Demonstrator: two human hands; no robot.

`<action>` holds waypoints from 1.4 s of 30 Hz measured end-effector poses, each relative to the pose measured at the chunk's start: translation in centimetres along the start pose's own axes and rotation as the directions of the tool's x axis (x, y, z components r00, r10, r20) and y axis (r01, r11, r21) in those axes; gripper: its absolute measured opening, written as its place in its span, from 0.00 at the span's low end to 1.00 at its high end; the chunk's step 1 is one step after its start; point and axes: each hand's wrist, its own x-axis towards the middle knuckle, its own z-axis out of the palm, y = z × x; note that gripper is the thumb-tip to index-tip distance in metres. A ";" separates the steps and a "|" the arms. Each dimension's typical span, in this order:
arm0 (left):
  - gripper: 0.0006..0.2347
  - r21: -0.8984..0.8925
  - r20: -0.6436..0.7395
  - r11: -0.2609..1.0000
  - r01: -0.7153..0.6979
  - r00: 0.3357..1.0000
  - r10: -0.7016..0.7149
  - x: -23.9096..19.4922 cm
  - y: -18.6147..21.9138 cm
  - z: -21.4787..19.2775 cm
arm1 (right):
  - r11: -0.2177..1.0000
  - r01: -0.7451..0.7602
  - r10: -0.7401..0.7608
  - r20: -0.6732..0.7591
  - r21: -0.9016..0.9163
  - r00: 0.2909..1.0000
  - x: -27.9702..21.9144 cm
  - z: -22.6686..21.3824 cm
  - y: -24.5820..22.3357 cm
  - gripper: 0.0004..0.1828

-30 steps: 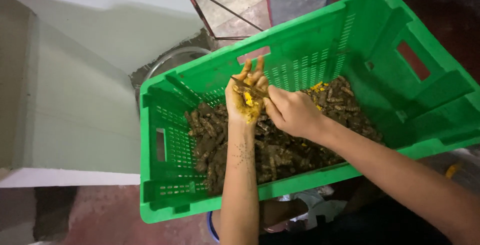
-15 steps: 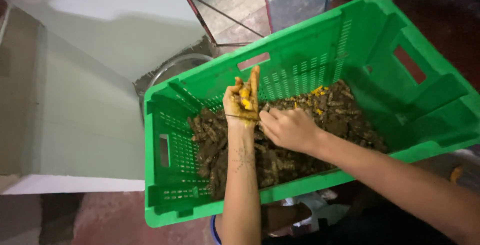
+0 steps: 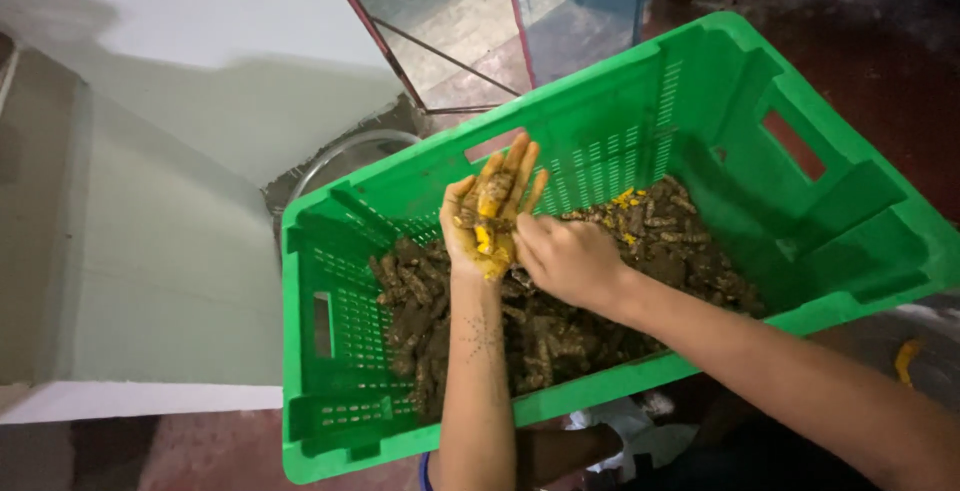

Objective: Scraping the skin off turmeric roots using a knife inside a plastic crate.

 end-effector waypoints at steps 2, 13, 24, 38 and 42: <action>0.17 -0.080 -0.033 0.997 0.015 0.999 -0.018 0.0 0.3 -0.6 | 0.999 0.020 -0.021 0.016 0.030 1.000 -0.1 -0.3 -0.3 0.13; 0.30 -0.127 -0.161 0.988 0.089 0.981 -0.109 0.1 -0.9 -3.4 | 0.976 0.179 -0.153 -0.192 0.123 0.969 0.7 -1.4 0.4 0.11; 0.32 0.043 -0.261 0.980 0.195 0.949 -0.177 0.4 -0.2 -4.4 | 0.997 0.055 -0.054 -0.029 0.046 0.998 -0.7 -0.3 0.4 0.14; 0.35 0.132 -0.200 0.977 0.170 0.970 -0.142 0.5 -0.3 -3.8 | 0.993 0.087 -0.084 -0.040 0.085 0.996 -0.3 -1.7 0.4 0.12; 0.32 -0.017 -0.283 0.996 0.085 0.955 -0.087 2.3 0.9 -7.7 | 0.965 0.257 -0.253 -0.059 0.058 0.966 -0.4 -2.7 -2.7 0.12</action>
